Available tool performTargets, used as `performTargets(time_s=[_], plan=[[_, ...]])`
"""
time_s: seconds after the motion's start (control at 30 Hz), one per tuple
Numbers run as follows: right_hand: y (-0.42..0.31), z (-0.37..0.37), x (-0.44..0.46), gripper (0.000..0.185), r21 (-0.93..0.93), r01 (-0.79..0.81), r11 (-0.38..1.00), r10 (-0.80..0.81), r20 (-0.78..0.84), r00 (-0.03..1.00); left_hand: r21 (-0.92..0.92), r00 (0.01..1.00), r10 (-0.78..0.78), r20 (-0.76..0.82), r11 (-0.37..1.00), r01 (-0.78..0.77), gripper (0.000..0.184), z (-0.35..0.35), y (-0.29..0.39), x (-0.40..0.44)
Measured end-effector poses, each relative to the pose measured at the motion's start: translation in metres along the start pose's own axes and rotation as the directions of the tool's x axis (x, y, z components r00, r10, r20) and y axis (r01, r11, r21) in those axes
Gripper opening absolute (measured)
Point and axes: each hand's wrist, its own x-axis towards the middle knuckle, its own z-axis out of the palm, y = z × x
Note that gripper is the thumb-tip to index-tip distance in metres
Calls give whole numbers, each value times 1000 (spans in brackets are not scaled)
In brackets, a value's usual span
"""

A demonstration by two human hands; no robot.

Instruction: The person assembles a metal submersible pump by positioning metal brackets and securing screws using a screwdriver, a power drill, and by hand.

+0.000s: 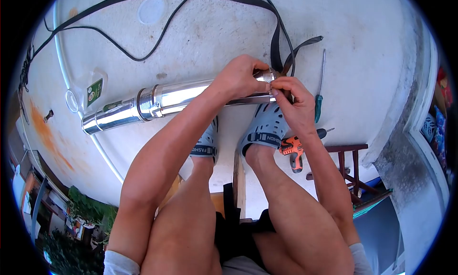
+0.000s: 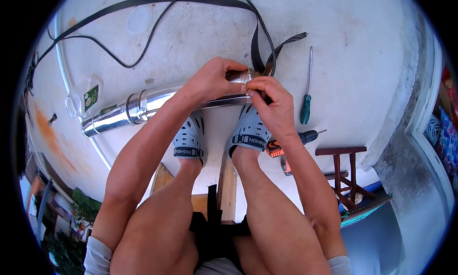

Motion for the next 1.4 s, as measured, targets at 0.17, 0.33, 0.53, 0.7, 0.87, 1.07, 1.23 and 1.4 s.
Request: performTargets(time_s=[0.17, 0.33, 0.53, 0.7, 0.87, 1.07, 1.23, 1.4], plan=[[-2, -6, 6, 13, -101, 6, 995, -7, -3, 1000, -25, 1000, -13, 10, 1000, 13, 54, -1, -1, 1], [1, -10, 7, 14, -154, 6, 988, 0, 43, 999, 2, 1000, 0, -12, 1000, 0, 53, 0, -2, 0], [-4, -12, 12, 13, -205, 53, 977, -38, 77, 996, -7, 998, 30, -49, 1000, -31, 52, 5, -12, 4], [-3, -14, 11, 13, -107, -41, 993, 50, 90, 995, -34, 999, 9, -35, 999, -10, 54, 3, -8, 2], [4, -12, 4, 11, -13, -130, 991, 130, 69, 989, -42, 1000, 11, -23, 999, -12, 56, 1, -7, 1], [-1, -11, 7, 9, 95, -249, 964, 244, 59, 968, -44, 999, 14, -40, 999, -16, 57, 3, -11, 5], [-8, -8, 11, 9, 24, -235, 972, 234, 49, 971, -77, 998, 21, -57, 997, -26, 58, 4, -15, 8], [-17, -3, 12, 8, -77, -290, 954, 293, 18, 956, -141, 999, -35, 25, 989, 38, 59, -1, -11, 8]])
